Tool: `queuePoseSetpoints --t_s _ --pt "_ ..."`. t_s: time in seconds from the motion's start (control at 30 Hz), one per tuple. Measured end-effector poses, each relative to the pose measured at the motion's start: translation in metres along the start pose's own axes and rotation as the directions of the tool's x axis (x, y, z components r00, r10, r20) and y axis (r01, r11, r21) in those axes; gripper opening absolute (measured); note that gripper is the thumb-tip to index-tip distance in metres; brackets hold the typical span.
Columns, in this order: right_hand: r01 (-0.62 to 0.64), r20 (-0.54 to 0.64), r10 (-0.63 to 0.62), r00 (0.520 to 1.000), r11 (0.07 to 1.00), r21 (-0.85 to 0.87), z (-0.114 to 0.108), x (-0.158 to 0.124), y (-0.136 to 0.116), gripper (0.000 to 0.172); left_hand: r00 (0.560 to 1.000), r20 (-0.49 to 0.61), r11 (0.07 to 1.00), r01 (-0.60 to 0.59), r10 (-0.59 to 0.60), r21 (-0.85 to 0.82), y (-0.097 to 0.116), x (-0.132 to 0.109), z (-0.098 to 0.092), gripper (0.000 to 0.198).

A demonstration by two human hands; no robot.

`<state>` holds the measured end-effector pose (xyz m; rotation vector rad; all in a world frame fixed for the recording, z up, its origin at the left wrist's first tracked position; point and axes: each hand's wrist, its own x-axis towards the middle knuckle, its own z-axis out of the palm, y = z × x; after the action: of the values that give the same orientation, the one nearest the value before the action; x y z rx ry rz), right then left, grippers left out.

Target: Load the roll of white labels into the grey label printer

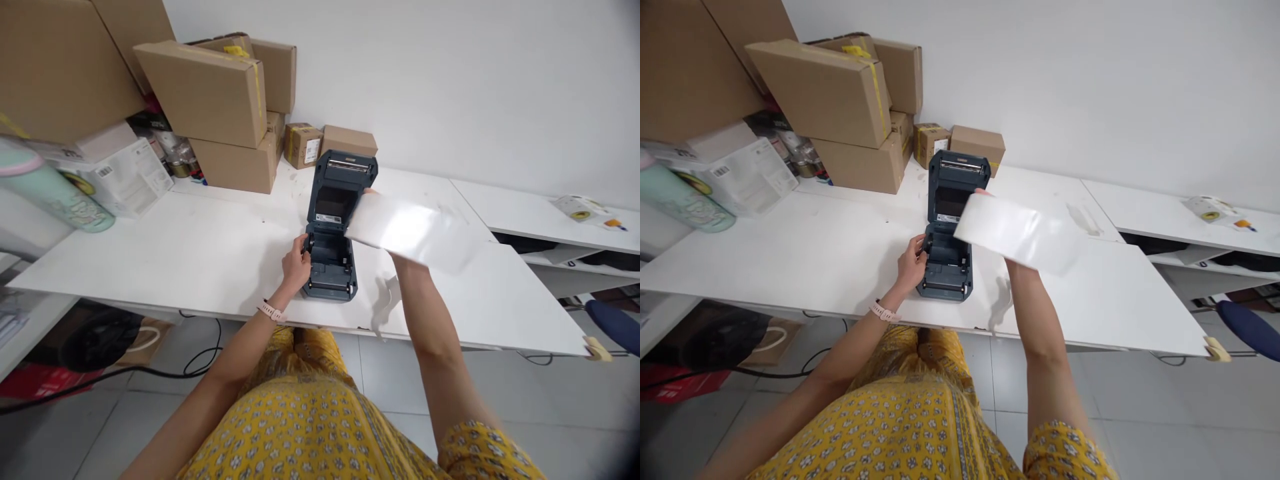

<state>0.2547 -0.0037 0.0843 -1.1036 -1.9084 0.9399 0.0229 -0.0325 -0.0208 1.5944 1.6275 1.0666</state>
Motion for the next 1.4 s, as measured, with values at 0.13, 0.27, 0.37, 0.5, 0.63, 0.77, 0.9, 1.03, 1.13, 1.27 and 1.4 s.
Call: queuePoseSetpoints --t_s 0.13,0.27,0.37,0.5,0.63,0.77,0.9,1.03,1.13,1.27,1.4 --pt "0.025 0.236 0.039 0.971 0.964 -0.264 0.018 0.023 -0.013 0.094 1.0 -0.011 0.999 -0.027 0.026 -0.03 -0.002 0.0 0.001 0.052" --pt "0.119 0.407 0.188 0.894 0.775 -0.621 0.038 0.051 -0.016 0.099 1.0 -0.015 1.0 -0.018 0.018 -0.019 0.0 -0.001 0.0 0.053" --pt "0.139 0.431 0.284 0.857 0.677 -0.723 0.051 0.065 -0.013 0.1 1.0 -0.002 1.0 0.011 -0.011 -0.004 0.002 -0.002 -0.002 0.053" --pt "0.148 0.48 0.347 0.805 0.667 -0.73 0.063 0.073 -0.001 0.1 1.0 0.014 1.0 0.016 -0.015 -0.025 0.004 -0.002 -0.003 0.053" --pt "0.096 0.496 0.375 0.783 0.715 -0.692 0.068 0.067 0.019 0.105 1.0 0.003 0.999 0.009 -0.008 -0.04 0.002 -0.001 -0.002 0.054" --pt "0.114 0.425 0.199 0.883 0.788 -0.605 0.071 0.036 0.036 0.088 1.0 0.004 0.999 0.008 -0.008 -0.048 0.001 -0.001 -0.001 0.053" --pt "0.145 0.27 0.029 0.962 0.785 -0.602 0.083 -0.011 0.044 0.063 1.0 -0.005 0.998 -0.008 0.008 -0.065 0.0 -0.001 -0.001 0.052" --pt "0.133 0.19 -0.016 0.982 0.772 -0.622 0.096 -0.043 0.043 0.051 1.0 -0.012 0.997 -0.017 0.016 -0.077 0.0 -0.001 0.0 0.051" --pt "0.119 0.169 -0.013 0.985 0.762 -0.637 0.1 -0.05 0.038 0.049 1.0 -0.014 0.996 -0.02 0.018 -0.087 0.0 0.0 0.0 0.05" --pt "0.109 0.163 -0.004 0.987 0.756 -0.646 0.1 -0.051 0.034 0.049 1.0 -0.025 0.995 -0.015 0.012 -0.098 -0.001 0.001 0.001 0.051" --pt "0.085 0.118 -0.014 0.993 0.776 -0.626 0.101 -0.053 0.034 0.049 1.0 -0.023 0.985 -0.01 0.006 -0.171 -0.007 0.001 0.003 0.049"
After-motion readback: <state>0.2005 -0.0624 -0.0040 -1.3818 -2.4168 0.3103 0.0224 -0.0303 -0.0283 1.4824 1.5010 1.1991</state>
